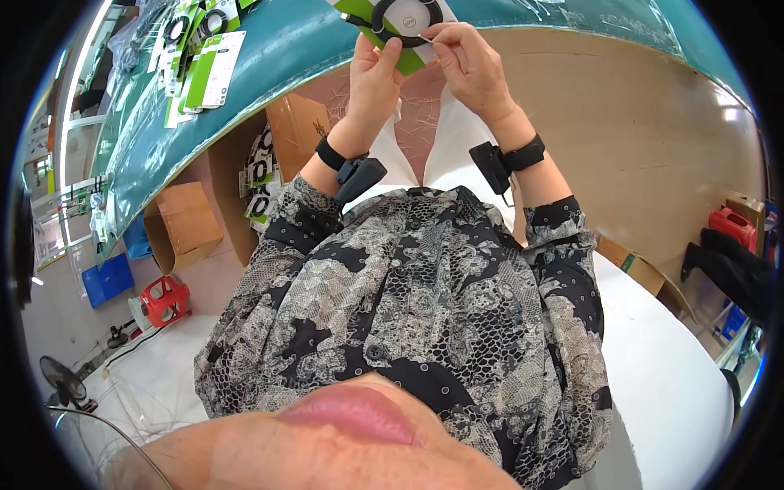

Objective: The person packages cables by hand by threading a plastic tie through a cardboard backing and around the coiled cable, then pulling the tie tight. This process is repeated for several more cables before turning the packages over.

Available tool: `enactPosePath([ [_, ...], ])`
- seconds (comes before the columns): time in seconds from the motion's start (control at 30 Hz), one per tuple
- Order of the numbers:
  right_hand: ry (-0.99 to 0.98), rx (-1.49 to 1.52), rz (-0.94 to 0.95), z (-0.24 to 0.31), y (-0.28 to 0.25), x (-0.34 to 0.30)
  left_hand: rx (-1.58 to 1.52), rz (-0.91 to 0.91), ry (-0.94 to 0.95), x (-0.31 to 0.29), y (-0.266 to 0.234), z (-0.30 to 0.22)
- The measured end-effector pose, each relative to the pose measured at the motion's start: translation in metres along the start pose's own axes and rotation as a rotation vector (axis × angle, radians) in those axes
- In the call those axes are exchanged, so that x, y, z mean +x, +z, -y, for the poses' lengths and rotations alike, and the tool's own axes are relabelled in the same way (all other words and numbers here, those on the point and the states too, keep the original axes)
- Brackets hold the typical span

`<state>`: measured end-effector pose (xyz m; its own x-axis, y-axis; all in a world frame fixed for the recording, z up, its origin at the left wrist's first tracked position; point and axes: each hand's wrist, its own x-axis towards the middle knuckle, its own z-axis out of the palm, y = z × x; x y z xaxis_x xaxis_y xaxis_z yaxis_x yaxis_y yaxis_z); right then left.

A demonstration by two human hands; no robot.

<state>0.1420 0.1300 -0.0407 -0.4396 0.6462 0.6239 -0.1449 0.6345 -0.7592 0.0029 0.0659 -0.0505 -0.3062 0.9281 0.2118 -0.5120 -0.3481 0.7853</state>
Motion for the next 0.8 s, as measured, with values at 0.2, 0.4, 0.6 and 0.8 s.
enactPosePath([
  [0.2,0.165,0.068,-0.038,-0.004,0.002,-0.007,0.069,-0.028,0.022,0.004,-0.007,-0.002],
  [0.4,0.265,0.156,0.031,-0.004,0.003,-0.007,0.068,0.0,0.062,0.004,-0.012,-0.005],
  [0.6,0.137,-0.154,-0.025,0.016,0.004,0.001,0.029,0.014,0.03,0.0,0.003,-0.015],
  [0.8,-0.245,-0.845,-0.057,0.043,0.008,0.018,0.158,-0.02,0.105,-0.001,0.006,-0.011],
])
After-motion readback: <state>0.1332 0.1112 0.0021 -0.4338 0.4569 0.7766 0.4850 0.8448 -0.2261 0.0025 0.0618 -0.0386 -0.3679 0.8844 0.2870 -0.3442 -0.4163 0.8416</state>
